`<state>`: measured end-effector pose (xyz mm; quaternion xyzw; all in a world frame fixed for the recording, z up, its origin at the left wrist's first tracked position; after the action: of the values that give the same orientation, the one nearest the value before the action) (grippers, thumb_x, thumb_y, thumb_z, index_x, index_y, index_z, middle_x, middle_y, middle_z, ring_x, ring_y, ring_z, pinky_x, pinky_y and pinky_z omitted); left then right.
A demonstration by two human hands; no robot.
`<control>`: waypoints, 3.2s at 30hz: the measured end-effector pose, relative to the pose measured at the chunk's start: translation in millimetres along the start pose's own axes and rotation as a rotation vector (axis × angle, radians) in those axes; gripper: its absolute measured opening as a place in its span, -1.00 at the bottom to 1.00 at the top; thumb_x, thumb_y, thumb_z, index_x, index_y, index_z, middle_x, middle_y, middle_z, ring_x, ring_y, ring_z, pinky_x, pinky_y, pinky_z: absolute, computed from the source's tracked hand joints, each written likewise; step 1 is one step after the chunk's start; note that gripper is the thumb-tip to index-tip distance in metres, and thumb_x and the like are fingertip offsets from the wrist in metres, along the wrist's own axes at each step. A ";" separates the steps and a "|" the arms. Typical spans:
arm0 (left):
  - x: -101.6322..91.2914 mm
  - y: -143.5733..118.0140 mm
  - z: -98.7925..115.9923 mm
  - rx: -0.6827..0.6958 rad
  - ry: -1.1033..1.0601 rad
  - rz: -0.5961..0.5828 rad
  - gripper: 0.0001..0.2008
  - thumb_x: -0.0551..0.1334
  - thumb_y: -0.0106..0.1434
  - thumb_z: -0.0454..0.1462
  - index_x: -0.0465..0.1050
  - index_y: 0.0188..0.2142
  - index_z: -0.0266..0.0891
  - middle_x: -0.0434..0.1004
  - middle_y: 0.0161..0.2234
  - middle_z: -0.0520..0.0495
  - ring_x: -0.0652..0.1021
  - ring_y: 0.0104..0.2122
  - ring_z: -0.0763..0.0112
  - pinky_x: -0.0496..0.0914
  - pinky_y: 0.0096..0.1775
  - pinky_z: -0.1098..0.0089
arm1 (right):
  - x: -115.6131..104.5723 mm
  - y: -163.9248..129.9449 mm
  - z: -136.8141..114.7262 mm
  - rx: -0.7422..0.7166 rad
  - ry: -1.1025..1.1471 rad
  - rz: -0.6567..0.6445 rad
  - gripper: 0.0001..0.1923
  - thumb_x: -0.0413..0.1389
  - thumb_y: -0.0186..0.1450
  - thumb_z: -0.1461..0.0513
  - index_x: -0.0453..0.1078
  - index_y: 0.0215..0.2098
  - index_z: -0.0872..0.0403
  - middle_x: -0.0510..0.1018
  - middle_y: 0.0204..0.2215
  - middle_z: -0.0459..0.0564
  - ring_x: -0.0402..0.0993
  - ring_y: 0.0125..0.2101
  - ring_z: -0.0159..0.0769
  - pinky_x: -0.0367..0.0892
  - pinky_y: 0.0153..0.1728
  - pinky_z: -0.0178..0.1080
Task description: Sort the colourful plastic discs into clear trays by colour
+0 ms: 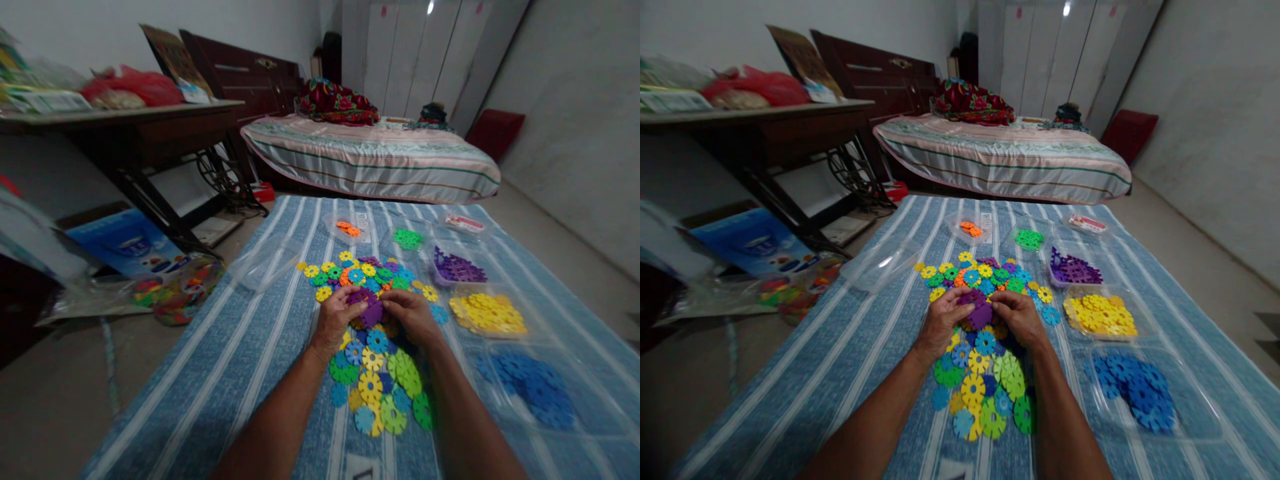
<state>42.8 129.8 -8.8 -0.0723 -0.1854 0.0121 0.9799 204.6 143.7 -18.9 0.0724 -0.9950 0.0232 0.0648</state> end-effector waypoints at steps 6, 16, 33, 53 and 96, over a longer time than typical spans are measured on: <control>-2.5 0.4 -3.6 -0.026 -0.013 0.012 -0.60 0.42 -0.05 -0.18 0.52 -0.21 -0.29 0.61 -0.27 -0.10 0.55 -0.32 0.37 0.41 -0.23 0.39 | 1.2 -0.6 -5.4 -0.005 -0.010 0.010 -0.71 0.34 0.01 0.06 0.54 -0.42 0.09 0.51 -0.63 -0.10 0.40 -0.62 -0.39 0.31 -0.56 -0.33; -2.0 2.9 -5.1 -0.027 -0.075 -0.004 -0.65 0.37 -0.06 -0.26 0.51 -0.23 -0.29 0.59 -0.29 -0.08 0.55 -0.35 0.36 0.39 -0.26 0.39 | 1.1 -0.7 -1.8 0.007 0.046 0.026 -0.68 0.37 -0.04 0.04 0.54 -0.43 0.07 0.52 -0.63 -0.11 0.40 -0.62 -0.38 0.35 -0.56 -0.30; -6.7 10.2 -11.4 -0.078 -0.298 -0.029 -0.59 0.33 -0.08 -0.40 0.44 -0.16 -0.27 0.60 -0.24 -0.10 0.58 -0.22 0.30 0.43 -0.16 0.34 | 13.7 -3.6 -0.5 0.062 0.074 -0.113 -0.63 0.43 -0.13 0.10 0.58 -0.37 0.07 0.62 -0.46 -0.04 0.48 -0.49 -0.32 0.41 -0.41 -0.25; -3.1 10.4 -13.4 -0.078 -0.304 -0.041 -0.62 0.31 -0.10 -0.43 0.47 -0.21 -0.31 0.59 -0.22 -0.13 0.56 -0.16 0.27 0.40 -0.08 0.30 | 4.1 -2.9 4.8 0.073 0.124 -0.036 -0.66 0.43 -0.12 0.16 0.59 -0.35 0.05 0.61 -0.47 -0.08 0.45 -0.53 -0.38 0.35 -0.48 -0.30; -3.4 10.8 -14.7 -0.092 -0.307 -0.038 -0.61 0.30 -0.14 -0.45 0.48 -0.23 -0.32 0.62 -0.29 -0.12 0.59 -0.26 0.29 0.42 -0.13 0.29 | 3.4 -4.5 1.3 0.093 0.139 0.001 -0.66 0.43 -0.14 0.16 0.57 -0.39 0.06 0.59 -0.51 -0.08 0.44 -0.57 -0.38 0.34 -0.53 -0.31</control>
<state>45.0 138.3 -25.2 -0.1109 -0.3349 -0.0041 0.9357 201.7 138.6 -19.6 0.0732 -0.9860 0.0743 0.1303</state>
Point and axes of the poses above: each hand's wrist, its own y-axis towards the middle knuckle, its own x-axis out of the palm, z = x × y, the point moved 9 cm from there along y, towards the middle knuckle
